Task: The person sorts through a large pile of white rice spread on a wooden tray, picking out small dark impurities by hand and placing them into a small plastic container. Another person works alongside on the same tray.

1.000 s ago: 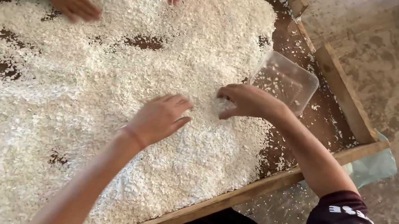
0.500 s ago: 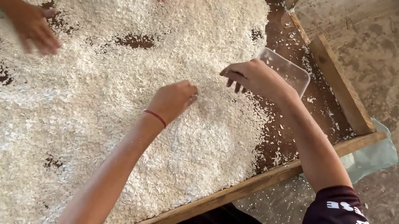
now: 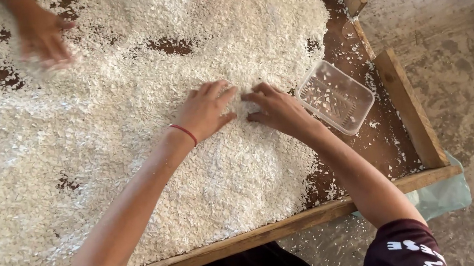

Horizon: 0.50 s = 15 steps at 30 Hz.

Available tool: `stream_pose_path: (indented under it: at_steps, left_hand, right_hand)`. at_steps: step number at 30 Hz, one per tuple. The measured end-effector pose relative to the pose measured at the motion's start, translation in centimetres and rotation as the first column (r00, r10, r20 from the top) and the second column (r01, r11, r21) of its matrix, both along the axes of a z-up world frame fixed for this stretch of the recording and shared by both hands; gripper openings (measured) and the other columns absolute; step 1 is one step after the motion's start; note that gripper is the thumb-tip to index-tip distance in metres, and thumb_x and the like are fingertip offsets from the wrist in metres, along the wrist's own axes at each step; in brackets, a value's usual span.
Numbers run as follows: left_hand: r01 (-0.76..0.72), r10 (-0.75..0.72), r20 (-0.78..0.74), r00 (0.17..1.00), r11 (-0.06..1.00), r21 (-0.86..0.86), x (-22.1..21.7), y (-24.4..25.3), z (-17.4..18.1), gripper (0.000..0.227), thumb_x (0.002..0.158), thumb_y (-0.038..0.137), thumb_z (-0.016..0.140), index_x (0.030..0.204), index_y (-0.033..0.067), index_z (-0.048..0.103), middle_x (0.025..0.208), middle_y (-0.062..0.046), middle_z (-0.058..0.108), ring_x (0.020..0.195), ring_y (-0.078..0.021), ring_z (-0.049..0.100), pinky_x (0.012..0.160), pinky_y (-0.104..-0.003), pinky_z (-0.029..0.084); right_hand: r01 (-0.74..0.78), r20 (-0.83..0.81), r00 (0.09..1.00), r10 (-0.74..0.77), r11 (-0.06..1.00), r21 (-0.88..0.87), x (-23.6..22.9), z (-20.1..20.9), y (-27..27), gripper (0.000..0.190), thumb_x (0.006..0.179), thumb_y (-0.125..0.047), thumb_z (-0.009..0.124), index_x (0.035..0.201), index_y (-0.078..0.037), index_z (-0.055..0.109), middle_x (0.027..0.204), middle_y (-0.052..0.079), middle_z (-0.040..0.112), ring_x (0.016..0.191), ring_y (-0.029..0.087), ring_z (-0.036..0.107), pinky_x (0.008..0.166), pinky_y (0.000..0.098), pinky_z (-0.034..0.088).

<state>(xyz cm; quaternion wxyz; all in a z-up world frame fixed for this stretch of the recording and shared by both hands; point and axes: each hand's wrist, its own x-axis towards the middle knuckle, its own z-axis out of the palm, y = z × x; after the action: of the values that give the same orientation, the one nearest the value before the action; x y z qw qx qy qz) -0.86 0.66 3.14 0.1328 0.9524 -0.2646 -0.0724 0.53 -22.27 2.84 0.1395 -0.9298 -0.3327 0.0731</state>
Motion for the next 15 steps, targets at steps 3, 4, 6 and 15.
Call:
stream_pose_path:
  at_steps: [3,4,6,15]
  left_hand:
    - [0.014,-0.014,-0.029,0.999,1.000,-0.001,-0.2,-0.5,-0.5,0.054,0.100,0.040,0.058,0.149,0.0215,0.044,0.146,-0.009,0.046,0.136,-0.0324,0.045,0.107,-0.052,0.045]
    - [0.013,-0.013,-0.030,0.999,1.000,0.000,-0.2,-0.4,-0.3,0.054,0.100,0.040,0.058,0.149,0.0215,0.044,0.146,-0.009,0.046,0.136,-0.0324,0.045,0.107,-0.052,0.045]
    - [-0.049,0.031,-0.138,0.990,0.990,-0.131,-0.1,-0.5,0.1,0.033,0.100,0.028,0.058,0.133,0.0209,0.060,0.118,-0.006,0.059,0.111,-0.0301,0.064,0.096,-0.047,0.055]
    - [-0.209,0.207,-0.055,0.977,0.977,-0.045,2.3,1.3,-4.3,0.023,0.099,0.032,0.051,0.116,0.0208,0.064,0.107,-0.003,0.070,0.101,-0.0281,0.070,0.085,-0.046,0.057]
  right_hand:
    - [0.002,-0.180,0.983,0.024,0.990,0.142,1.2,-1.3,-1.2,0.031,0.094,-0.004,0.062,0.125,-0.004,0.065,0.111,0.017,0.066,0.085,0.029,0.071,0.068,0.0296,0.060]
    - [0.002,-0.181,0.983,0.024,0.990,0.142,1.1,-1.0,-1.6,0.031,0.094,-0.004,0.062,0.125,-0.004,0.065,0.111,0.017,0.066,0.085,0.029,0.071,0.068,0.0296,0.060]
    - [0.159,-0.230,0.969,-0.092,0.942,0.296,1.1,-0.4,-2.6,0.024,0.099,-0.009,0.058,0.121,-0.005,0.065,0.104,0.016,0.072,0.066,0.019,0.068,0.057,0.0248,0.056]
    - [0.436,-0.441,0.878,-0.189,0.697,0.570,-0.4,7.9,-3.1,0.027,0.110,-0.019,0.045,0.123,-0.002,0.062,0.096,0.018,0.073,0.072,0.021,0.071,0.061,0.0271,0.058]
